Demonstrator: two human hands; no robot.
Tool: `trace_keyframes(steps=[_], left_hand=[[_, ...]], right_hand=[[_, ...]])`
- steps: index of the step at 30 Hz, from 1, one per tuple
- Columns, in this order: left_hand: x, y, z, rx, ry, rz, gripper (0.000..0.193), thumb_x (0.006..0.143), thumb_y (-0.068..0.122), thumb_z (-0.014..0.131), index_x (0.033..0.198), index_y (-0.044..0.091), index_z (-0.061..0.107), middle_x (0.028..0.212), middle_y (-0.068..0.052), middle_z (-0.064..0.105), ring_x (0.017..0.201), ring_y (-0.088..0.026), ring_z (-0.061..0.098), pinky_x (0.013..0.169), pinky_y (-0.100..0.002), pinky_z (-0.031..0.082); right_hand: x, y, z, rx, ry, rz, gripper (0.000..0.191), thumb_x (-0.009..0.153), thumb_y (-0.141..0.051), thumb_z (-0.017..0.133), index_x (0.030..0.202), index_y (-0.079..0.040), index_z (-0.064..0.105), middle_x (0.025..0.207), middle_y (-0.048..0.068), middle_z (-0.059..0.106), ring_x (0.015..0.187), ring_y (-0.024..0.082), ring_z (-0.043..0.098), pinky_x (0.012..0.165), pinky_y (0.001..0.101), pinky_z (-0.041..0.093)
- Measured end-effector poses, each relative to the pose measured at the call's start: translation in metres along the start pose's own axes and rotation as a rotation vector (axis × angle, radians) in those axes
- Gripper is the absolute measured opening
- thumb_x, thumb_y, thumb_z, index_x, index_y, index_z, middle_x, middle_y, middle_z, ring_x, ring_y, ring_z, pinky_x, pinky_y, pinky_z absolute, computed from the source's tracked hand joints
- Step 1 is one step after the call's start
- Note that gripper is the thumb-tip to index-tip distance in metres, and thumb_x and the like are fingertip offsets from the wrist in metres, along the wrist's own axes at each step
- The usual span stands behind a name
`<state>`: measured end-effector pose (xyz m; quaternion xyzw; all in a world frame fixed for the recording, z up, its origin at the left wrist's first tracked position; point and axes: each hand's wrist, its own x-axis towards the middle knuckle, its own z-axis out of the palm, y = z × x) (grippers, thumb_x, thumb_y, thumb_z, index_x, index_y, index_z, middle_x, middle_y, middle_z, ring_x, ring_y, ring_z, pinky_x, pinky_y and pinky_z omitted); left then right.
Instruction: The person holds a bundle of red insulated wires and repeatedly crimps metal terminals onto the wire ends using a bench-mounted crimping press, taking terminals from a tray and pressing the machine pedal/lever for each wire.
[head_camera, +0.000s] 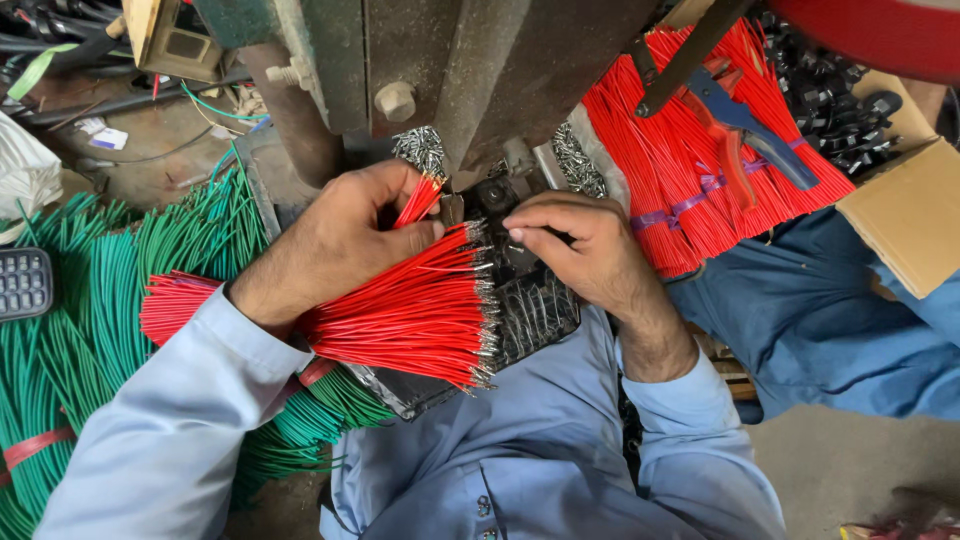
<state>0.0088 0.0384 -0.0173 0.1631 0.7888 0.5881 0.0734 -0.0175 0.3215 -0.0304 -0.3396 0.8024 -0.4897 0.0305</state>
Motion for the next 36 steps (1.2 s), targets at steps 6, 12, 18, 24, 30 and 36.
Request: trace_keyframes(steps=[6,12,18,24,30,36], left_hand=[[0.002,-0.006,-0.006,-0.144,-0.006,-0.094,0.011,0.099,0.012,0.070,0.097,0.002,0.069,0.078,0.006,0.061,0.071,-0.001,0.052,0.061,-0.022,0.046],[0.003,-0.006,-0.004,-0.233,-0.002,-0.069,0.010,0.096,0.009,0.070,0.101,0.002,0.065,0.083,0.006,0.065,0.075,-0.001,0.059,0.065,-0.021,0.051],[0.002,-0.004,-0.005,-0.169,0.018,-0.074,0.008,0.099,0.010,0.067,0.101,0.002,0.066,0.080,0.004,0.063,0.072,-0.003,0.056,0.062,-0.022,0.048],[0.003,-0.006,-0.003,-0.174,0.014,-0.032,0.010,0.099,0.011,0.067,0.099,0.001,0.067,0.082,0.005,0.064,0.075,-0.001,0.056,0.064,-0.022,0.049],[0.002,-0.006,-0.004,-0.095,0.059,-0.041,0.012,0.097,0.012,0.067,0.100,0.000,0.068,0.079,0.004,0.066,0.072,-0.001,0.057,0.062,-0.023,0.050],[0.003,-0.002,-0.004,-0.035,0.050,-0.086,0.016,0.099,0.017,0.067,0.100,0.001,0.070,0.073,0.003,0.063,0.067,-0.003,0.055,0.058,-0.024,0.048]], right_hand=[[-0.004,0.001,-0.007,-0.359,-0.079,-0.182,0.013,0.085,-0.005,0.075,0.097,-0.002,0.072,0.100,0.012,0.070,0.097,0.029,0.069,0.087,0.0375,0.055],[-0.003,0.012,0.002,-0.254,0.018,-0.066,0.014,0.094,-0.001,0.069,0.108,-0.001,0.069,0.101,0.010,0.071,0.097,0.025,0.071,0.087,0.0342,0.056],[0.008,0.025,0.013,0.119,0.091,0.111,0.009,0.100,0.002,0.064,0.108,0.002,0.067,0.100,0.008,0.073,0.094,0.015,0.072,0.085,0.0281,0.059],[0.023,0.030,0.037,0.387,0.141,-0.017,0.010,0.106,0.001,0.060,0.113,0.006,0.062,0.108,0.011,0.074,0.103,0.016,0.073,0.095,0.0297,0.059],[0.035,0.033,0.045,0.466,0.148,0.038,0.009,0.105,-0.003,0.063,0.107,0.005,0.065,0.100,0.008,0.075,0.095,0.012,0.073,0.089,0.0275,0.061],[0.034,0.037,0.048,0.309,0.144,0.071,0.009,0.102,-0.006,0.071,0.101,0.003,0.071,0.091,0.003,0.073,0.085,0.005,0.064,0.078,0.0228,0.054]])
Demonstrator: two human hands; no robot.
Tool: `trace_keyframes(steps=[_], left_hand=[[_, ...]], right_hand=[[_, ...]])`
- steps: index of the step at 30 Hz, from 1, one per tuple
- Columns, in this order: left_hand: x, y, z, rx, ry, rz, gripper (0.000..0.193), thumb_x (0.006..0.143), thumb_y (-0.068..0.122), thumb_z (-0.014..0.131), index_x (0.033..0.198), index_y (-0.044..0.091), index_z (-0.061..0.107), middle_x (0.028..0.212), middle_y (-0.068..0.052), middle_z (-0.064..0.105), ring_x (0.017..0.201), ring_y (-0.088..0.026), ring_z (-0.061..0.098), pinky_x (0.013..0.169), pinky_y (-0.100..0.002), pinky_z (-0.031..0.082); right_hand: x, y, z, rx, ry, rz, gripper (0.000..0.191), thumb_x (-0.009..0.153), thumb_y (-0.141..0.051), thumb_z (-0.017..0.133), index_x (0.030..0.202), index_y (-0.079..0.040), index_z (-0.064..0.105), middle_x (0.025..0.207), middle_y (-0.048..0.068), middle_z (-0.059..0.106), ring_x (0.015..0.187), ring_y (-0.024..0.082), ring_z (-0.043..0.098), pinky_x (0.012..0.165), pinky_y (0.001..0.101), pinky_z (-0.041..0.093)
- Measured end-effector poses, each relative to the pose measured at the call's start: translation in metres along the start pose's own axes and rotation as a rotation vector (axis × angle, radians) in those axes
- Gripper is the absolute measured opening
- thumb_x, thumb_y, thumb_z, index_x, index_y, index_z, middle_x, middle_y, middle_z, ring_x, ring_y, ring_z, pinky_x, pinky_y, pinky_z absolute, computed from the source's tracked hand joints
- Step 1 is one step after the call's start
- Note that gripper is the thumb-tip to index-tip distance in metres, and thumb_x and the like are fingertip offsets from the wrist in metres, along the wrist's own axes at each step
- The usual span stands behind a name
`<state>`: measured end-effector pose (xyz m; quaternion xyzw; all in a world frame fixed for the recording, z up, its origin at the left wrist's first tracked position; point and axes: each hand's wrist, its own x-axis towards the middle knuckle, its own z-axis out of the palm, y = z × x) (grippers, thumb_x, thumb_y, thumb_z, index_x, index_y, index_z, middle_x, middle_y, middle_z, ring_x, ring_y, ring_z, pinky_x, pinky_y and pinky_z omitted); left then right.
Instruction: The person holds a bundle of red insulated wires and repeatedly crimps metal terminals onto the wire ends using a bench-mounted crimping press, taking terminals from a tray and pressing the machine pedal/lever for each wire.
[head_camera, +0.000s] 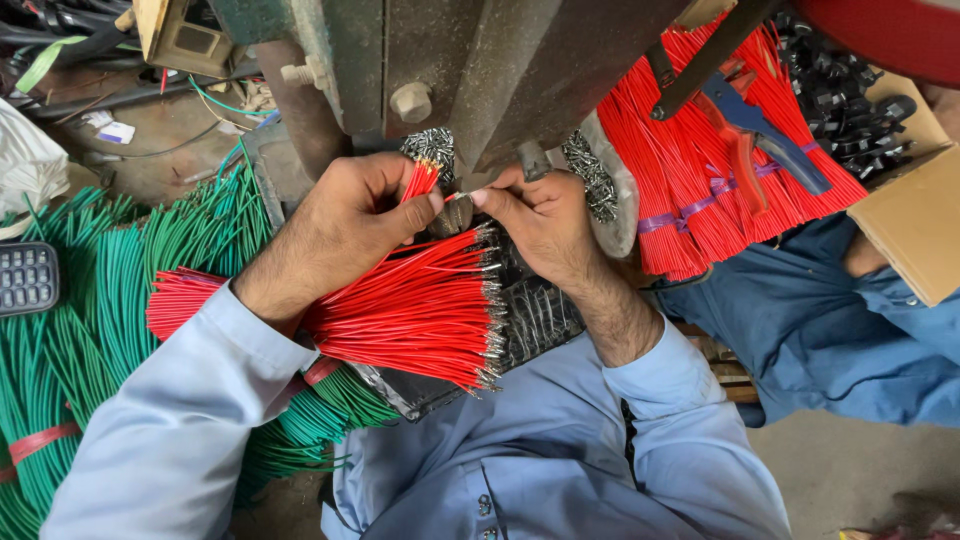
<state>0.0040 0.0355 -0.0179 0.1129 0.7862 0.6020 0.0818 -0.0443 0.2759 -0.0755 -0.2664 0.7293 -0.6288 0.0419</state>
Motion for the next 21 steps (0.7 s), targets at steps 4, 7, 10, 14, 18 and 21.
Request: trace_keyframes(steps=[4,7,10,14,18,21], left_hand=[[0.000,0.003,0.000,0.000,0.004,0.000,0.017,0.099,0.018,0.068,0.099,0.001,0.070,0.073,0.004,0.062,0.066,-0.003,0.055,0.058,-0.024,0.048],[0.000,0.003,0.001,-0.020,0.001,-0.016,0.016,0.098,0.018,0.068,0.099,0.002,0.070,0.073,0.005,0.063,0.066,-0.002,0.056,0.059,-0.023,0.049],[0.000,0.003,0.001,-0.021,0.000,-0.025,0.016,0.099,0.018,0.068,0.098,0.002,0.070,0.073,0.005,0.063,0.066,-0.002,0.056,0.059,-0.023,0.049],[0.000,0.003,0.000,-0.013,0.002,-0.035,0.016,0.098,0.018,0.068,0.098,0.002,0.070,0.073,0.005,0.063,0.066,-0.002,0.055,0.059,-0.023,0.048],[-0.002,0.005,-0.001,-0.026,0.009,-0.044,0.016,0.098,0.019,0.069,0.099,0.003,0.070,0.074,0.006,0.063,0.066,-0.002,0.055,0.059,-0.022,0.047],[-0.003,0.005,0.000,-0.040,-0.025,-0.033,0.016,0.096,0.017,0.071,0.099,0.002,0.069,0.076,0.005,0.062,0.070,-0.002,0.054,0.061,-0.023,0.048]], right_hand=[[0.000,0.003,0.001,0.006,0.009,0.007,0.009,0.101,-0.007,0.073,0.099,0.001,0.072,0.088,0.002,0.073,0.083,0.005,0.064,0.075,0.0222,0.053],[0.000,0.004,0.000,-0.077,0.030,0.012,0.009,0.099,-0.007,0.075,0.096,0.001,0.072,0.084,0.003,0.073,0.079,0.006,0.064,0.072,0.0230,0.053],[0.001,0.003,-0.001,0.008,0.006,-0.045,0.009,0.100,-0.007,0.072,0.103,0.001,0.070,0.096,0.002,0.074,0.090,0.006,0.068,0.082,0.0238,0.057],[0.003,-0.002,-0.001,-0.081,-0.012,-0.041,0.007,0.100,-0.005,0.073,0.101,0.002,0.072,0.093,0.003,0.075,0.088,0.007,0.069,0.078,0.0245,0.057],[-0.002,-0.008,0.001,-0.036,-0.003,-0.019,0.008,0.099,-0.001,0.072,0.106,0.003,0.073,0.097,0.007,0.076,0.089,0.009,0.069,0.080,0.0248,0.057],[-0.012,-0.011,-0.011,0.124,-0.072,-0.059,0.010,0.102,0.000,0.068,0.110,0.004,0.071,0.104,0.010,0.075,0.098,0.012,0.072,0.089,0.0272,0.059]])
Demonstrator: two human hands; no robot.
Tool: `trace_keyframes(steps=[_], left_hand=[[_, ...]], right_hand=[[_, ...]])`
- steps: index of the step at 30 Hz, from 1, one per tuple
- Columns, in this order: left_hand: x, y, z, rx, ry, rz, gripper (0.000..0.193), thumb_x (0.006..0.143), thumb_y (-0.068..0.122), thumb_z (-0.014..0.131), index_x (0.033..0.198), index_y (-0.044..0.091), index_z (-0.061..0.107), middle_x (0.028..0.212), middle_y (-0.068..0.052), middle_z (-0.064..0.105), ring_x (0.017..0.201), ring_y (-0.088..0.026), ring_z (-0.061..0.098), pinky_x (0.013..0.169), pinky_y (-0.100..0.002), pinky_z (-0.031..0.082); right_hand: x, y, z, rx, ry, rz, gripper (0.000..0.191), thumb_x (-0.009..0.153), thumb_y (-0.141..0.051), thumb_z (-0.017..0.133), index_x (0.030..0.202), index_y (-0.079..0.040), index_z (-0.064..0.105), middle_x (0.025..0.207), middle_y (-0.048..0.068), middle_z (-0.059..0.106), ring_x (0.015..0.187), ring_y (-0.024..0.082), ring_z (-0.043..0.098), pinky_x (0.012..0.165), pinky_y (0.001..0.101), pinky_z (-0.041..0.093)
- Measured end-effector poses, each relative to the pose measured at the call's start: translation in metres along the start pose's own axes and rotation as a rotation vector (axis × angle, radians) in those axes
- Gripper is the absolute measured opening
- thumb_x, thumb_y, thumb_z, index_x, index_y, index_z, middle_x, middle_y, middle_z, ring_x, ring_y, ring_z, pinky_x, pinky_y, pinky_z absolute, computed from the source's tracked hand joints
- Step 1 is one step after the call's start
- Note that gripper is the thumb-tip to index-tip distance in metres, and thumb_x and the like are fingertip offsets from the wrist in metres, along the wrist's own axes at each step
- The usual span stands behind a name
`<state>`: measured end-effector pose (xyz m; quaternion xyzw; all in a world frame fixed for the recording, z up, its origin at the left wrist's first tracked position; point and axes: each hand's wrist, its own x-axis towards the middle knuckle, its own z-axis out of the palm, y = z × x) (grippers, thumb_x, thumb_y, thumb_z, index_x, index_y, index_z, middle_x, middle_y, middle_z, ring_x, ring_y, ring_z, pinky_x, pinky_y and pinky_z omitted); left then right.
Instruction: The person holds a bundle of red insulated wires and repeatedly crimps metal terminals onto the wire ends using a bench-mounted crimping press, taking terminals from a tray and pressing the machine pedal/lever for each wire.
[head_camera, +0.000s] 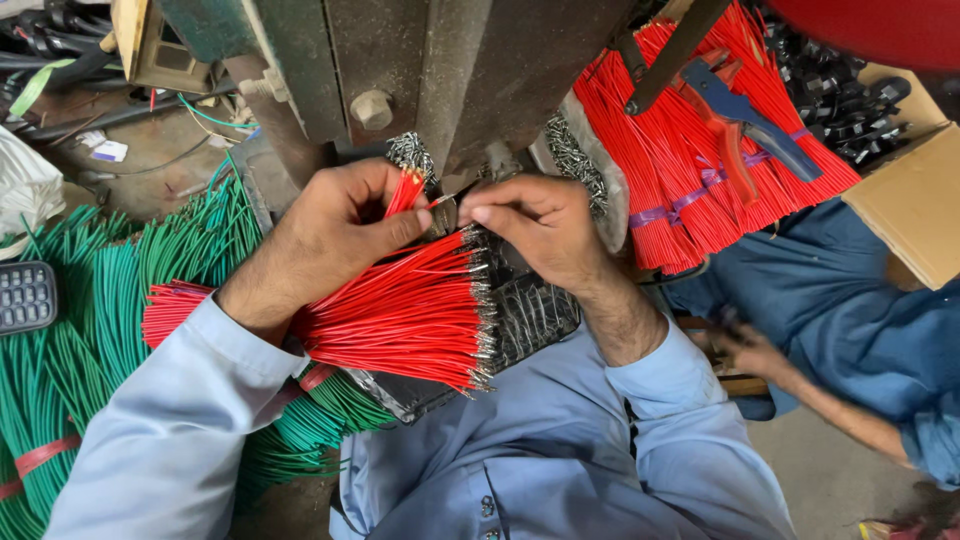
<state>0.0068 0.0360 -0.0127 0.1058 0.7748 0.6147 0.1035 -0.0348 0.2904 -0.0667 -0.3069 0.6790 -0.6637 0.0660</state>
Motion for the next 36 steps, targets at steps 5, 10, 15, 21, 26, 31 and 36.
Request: trace_keyframes(steps=[5,10,15,21,26,31,36], left_hand=[[-0.003,0.002,0.001,-0.007,-0.121,0.068,0.015,0.096,0.016,0.072,0.102,0.003,0.070,0.081,0.004,0.065,0.077,-0.003,0.056,0.069,-0.025,0.052],[-0.004,0.007,-0.001,0.113,-0.109,0.050,0.014,0.095,0.015,0.071,0.102,0.003,0.070,0.079,0.002,0.067,0.078,-0.004,0.058,0.071,-0.026,0.054],[-0.003,0.007,0.004,0.142,-0.065,0.053,0.018,0.090,0.013,0.072,0.103,0.002,0.066,0.080,0.002,0.065,0.077,-0.005,0.058,0.070,-0.026,0.054],[-0.001,0.000,-0.001,0.009,-0.050,0.015,0.012,0.100,0.013,0.069,0.100,0.002,0.070,0.078,0.003,0.061,0.072,-0.003,0.052,0.062,-0.024,0.047],[-0.001,-0.005,0.001,-0.062,-0.025,0.024,0.011,0.094,0.011,0.072,0.100,0.002,0.067,0.082,0.005,0.065,0.073,-0.002,0.058,0.065,-0.022,0.052],[0.002,-0.007,0.000,-0.093,-0.020,0.034,0.012,0.095,0.011,0.072,0.098,0.003,0.064,0.082,0.004,0.065,0.073,-0.003,0.059,0.065,-0.022,0.052],[0.001,-0.007,0.000,-0.064,-0.017,0.010,0.012,0.098,0.013,0.069,0.097,0.002,0.065,0.079,0.003,0.066,0.071,-0.004,0.059,0.063,-0.022,0.051]], right_hand=[[-0.005,-0.006,-0.045,-0.289,0.147,0.099,0.013,0.099,-0.003,0.068,0.111,0.003,0.073,0.106,0.012,0.076,0.096,0.019,0.075,0.083,0.0305,0.061],[-0.001,-0.006,-0.087,-1.206,-0.121,-0.079,0.035,0.081,0.000,0.070,0.117,0.002,0.071,0.120,0.019,0.072,0.113,0.038,0.064,0.098,0.0454,0.051],[-0.005,0.008,-0.088,-1.211,-0.123,0.041,0.030,0.087,0.001,0.065,0.116,0.001,0.071,0.116,0.020,0.070,0.113,0.038,0.063,0.099,0.0466,0.050],[0.000,0.015,-0.094,-1.181,0.008,-0.013,0.013,0.097,-0.002,0.066,0.107,-0.001,0.074,0.108,0.015,0.074,0.099,0.032,0.072,0.086,0.0427,0.059],[-0.003,0.018,-0.096,-0.985,0.161,-0.024,0.010,0.099,0.003,0.068,0.107,0.000,0.073,0.104,0.013,0.074,0.093,0.022,0.072,0.081,0.0331,0.059],[-0.008,0.011,-0.089,-0.204,0.220,0.229,0.011,0.097,0.003,0.070,0.107,-0.001,0.071,0.093,0.008,0.072,0.080,0.010,0.068,0.071,0.0234,0.057],[-0.033,-0.013,-0.045,-0.535,-0.082,0.037,0.009,0.095,0.001,0.071,0.104,-0.001,0.070,0.096,0.008,0.072,0.089,0.018,0.070,0.080,0.0326,0.055]])
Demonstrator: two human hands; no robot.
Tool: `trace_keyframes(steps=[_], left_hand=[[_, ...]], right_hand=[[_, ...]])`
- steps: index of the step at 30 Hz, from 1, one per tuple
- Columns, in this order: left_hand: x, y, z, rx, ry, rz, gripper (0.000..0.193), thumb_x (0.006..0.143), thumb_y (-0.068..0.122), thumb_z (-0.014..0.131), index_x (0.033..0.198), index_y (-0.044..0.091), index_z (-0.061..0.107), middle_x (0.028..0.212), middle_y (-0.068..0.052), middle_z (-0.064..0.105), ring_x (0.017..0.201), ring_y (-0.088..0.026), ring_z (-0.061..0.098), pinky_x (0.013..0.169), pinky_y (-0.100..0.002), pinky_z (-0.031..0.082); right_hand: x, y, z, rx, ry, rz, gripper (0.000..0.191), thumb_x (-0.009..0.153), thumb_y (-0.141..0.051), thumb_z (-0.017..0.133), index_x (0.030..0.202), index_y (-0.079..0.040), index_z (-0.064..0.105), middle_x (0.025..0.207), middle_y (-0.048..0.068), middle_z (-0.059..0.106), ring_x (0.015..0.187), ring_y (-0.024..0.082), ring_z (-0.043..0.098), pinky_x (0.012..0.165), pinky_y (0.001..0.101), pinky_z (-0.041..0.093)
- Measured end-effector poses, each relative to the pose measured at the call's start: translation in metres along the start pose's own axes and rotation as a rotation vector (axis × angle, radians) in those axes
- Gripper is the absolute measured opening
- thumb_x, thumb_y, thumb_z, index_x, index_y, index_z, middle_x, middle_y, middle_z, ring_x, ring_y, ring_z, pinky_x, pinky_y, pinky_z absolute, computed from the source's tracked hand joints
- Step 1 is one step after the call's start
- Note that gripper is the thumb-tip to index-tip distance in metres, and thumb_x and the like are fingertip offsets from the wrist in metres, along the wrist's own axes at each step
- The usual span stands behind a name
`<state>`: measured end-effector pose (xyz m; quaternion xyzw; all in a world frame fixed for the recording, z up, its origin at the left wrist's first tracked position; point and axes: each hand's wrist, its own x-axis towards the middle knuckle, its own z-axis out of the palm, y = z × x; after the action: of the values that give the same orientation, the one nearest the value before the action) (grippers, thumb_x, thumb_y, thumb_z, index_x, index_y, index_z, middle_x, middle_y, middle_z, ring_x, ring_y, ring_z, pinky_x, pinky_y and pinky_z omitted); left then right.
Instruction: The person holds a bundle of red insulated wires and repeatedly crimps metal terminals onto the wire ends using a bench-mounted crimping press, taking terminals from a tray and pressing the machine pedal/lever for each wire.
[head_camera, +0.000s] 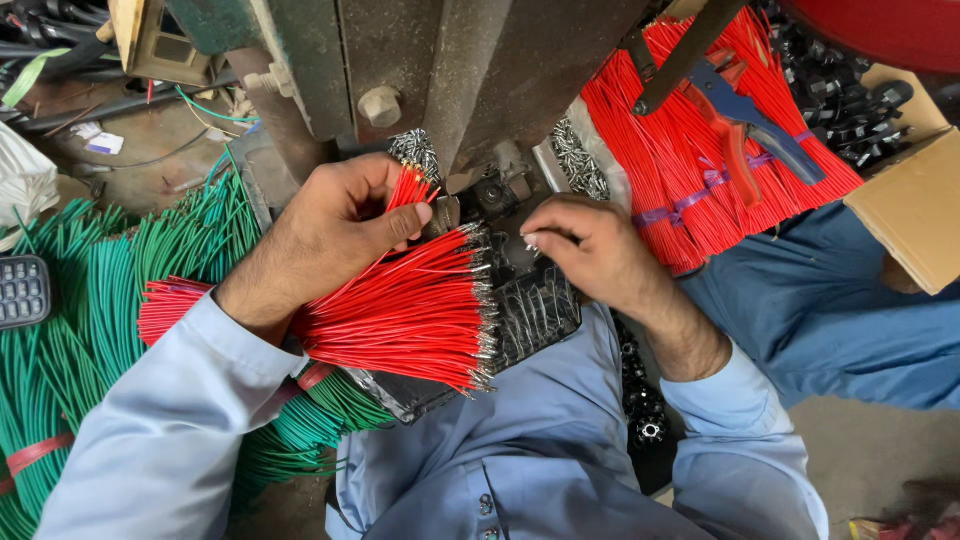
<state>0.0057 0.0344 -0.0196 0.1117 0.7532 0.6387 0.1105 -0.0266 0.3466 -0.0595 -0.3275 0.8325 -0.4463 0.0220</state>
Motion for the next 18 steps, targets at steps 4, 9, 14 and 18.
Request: trace_keyframes(steps=[4,9,14,18], left_hand=[[-0.001,0.000,0.000,0.012,-0.004,0.017,0.012,0.098,0.013,0.069,0.097,0.002,0.066,0.079,0.003,0.065,0.071,-0.003,0.058,0.063,-0.022,0.050],[-0.001,0.001,0.001,0.037,0.002,0.037,0.012,0.098,0.013,0.069,0.097,0.002,0.066,0.079,0.004,0.064,0.072,-0.002,0.056,0.063,-0.022,0.049],[-0.001,0.002,0.002,0.038,0.012,0.022,0.011,0.097,0.012,0.070,0.097,0.003,0.066,0.078,0.005,0.063,0.071,-0.002,0.055,0.062,-0.022,0.049],[-0.001,0.003,0.001,0.027,0.011,0.020,0.012,0.096,0.013,0.072,0.096,0.002,0.065,0.078,0.005,0.062,0.071,-0.002,0.055,0.061,-0.022,0.049]], right_hand=[[0.002,-0.021,0.005,-0.135,-0.035,-0.095,0.009,0.097,-0.001,0.067,0.106,0.000,0.067,0.101,0.010,0.070,0.095,0.022,0.071,0.080,0.0327,0.057],[0.000,-0.016,0.006,0.028,0.026,0.068,0.011,0.092,-0.003,0.074,0.101,0.000,0.069,0.101,0.007,0.071,0.086,0.015,0.066,0.072,0.0275,0.053],[-0.008,-0.004,0.010,0.176,0.075,0.195,0.013,0.093,-0.002,0.075,0.105,-0.002,0.069,0.099,0.005,0.072,0.089,0.009,0.066,0.078,0.0241,0.054],[-0.009,-0.008,0.006,0.139,0.092,0.086,0.016,0.097,0.001,0.069,0.112,-0.002,0.070,0.105,0.006,0.072,0.100,0.012,0.069,0.089,0.0262,0.056]])
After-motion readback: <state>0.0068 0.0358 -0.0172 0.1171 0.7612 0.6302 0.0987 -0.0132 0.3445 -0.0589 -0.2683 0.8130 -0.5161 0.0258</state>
